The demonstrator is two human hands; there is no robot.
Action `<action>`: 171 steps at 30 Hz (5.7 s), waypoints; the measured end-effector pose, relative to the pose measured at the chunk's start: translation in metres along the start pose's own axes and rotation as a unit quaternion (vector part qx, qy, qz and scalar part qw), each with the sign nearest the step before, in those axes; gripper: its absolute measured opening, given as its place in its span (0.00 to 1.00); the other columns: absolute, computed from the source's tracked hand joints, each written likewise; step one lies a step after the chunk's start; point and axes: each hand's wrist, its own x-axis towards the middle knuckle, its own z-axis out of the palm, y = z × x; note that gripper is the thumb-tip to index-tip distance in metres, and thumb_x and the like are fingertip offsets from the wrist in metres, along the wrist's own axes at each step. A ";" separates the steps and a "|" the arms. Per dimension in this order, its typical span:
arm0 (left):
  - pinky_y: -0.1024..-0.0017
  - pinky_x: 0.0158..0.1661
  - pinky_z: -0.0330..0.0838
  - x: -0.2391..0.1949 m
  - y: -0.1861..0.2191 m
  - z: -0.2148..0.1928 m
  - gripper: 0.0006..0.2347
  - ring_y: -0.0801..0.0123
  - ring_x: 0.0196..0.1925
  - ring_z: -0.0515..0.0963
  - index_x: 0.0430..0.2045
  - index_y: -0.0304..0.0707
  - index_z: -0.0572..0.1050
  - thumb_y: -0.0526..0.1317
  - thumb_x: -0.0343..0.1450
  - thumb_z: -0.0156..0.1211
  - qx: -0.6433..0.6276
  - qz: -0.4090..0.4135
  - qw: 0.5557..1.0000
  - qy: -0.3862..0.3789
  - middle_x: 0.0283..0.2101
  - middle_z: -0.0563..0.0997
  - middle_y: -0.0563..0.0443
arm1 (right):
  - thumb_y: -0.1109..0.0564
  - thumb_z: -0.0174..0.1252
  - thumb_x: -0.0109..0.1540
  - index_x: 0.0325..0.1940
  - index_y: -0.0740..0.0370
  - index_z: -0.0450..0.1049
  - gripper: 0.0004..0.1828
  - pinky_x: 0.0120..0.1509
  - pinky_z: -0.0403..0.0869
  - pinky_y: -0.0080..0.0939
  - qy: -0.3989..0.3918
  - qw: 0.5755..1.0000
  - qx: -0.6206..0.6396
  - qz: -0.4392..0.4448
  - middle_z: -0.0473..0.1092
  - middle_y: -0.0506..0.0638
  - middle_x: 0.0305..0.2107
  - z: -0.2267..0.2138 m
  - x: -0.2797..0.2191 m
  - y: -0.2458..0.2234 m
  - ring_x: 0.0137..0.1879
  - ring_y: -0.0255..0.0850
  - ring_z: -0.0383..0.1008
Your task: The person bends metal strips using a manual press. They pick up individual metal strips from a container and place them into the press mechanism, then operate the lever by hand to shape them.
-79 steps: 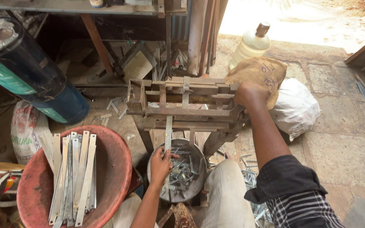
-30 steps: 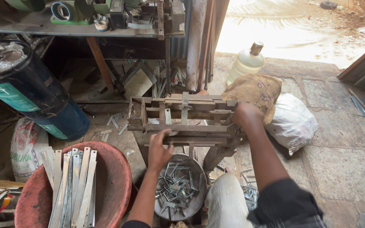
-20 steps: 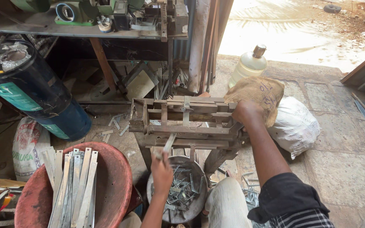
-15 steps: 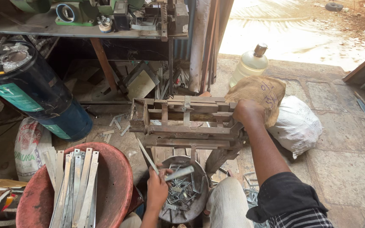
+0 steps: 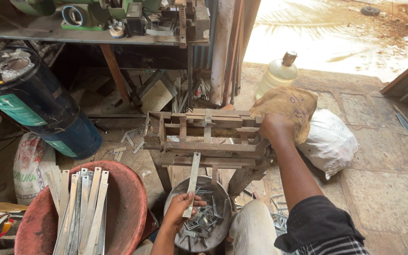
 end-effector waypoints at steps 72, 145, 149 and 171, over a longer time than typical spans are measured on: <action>0.72 0.46 0.73 0.017 0.088 0.040 0.16 0.70 0.43 0.81 0.42 0.34 0.78 0.49 0.79 0.50 0.243 0.464 0.825 0.212 0.42 0.84 0.47 | 0.42 0.62 0.62 0.56 0.49 0.73 0.21 0.42 0.78 0.61 0.216 0.970 0.083 -0.071 0.75 0.67 0.36 0.170 -0.079 0.064 0.42 0.65 0.77; 0.77 0.18 0.63 -0.048 0.006 -0.001 0.09 0.75 0.19 0.73 0.41 0.36 0.77 0.40 0.76 0.50 0.127 0.075 0.976 0.158 0.32 0.85 0.47 | 0.48 0.62 0.62 0.44 0.55 0.84 0.13 0.48 0.78 0.44 -0.189 0.980 -0.054 0.034 0.83 0.45 0.30 0.004 0.014 0.007 0.37 0.37 0.83; 0.76 0.18 0.62 -0.021 0.012 0.018 0.08 0.74 0.19 0.73 0.40 0.35 0.76 0.39 0.76 0.51 0.084 0.094 0.982 0.144 0.32 0.84 0.44 | 0.46 0.60 0.64 0.45 0.53 0.84 0.14 0.51 0.77 0.45 -0.205 0.976 -0.065 0.047 0.83 0.44 0.31 0.004 0.017 0.003 0.39 0.37 0.83; 0.73 0.24 0.69 0.064 0.064 0.049 0.12 0.71 0.25 0.78 0.38 0.31 0.77 0.42 0.78 0.49 0.036 0.060 0.987 0.141 0.37 0.88 0.43 | 0.48 0.64 0.62 0.45 0.55 0.84 0.13 0.47 0.79 0.41 -0.173 0.983 -0.042 0.046 0.83 0.47 0.30 -0.014 -0.002 -0.003 0.36 0.37 0.84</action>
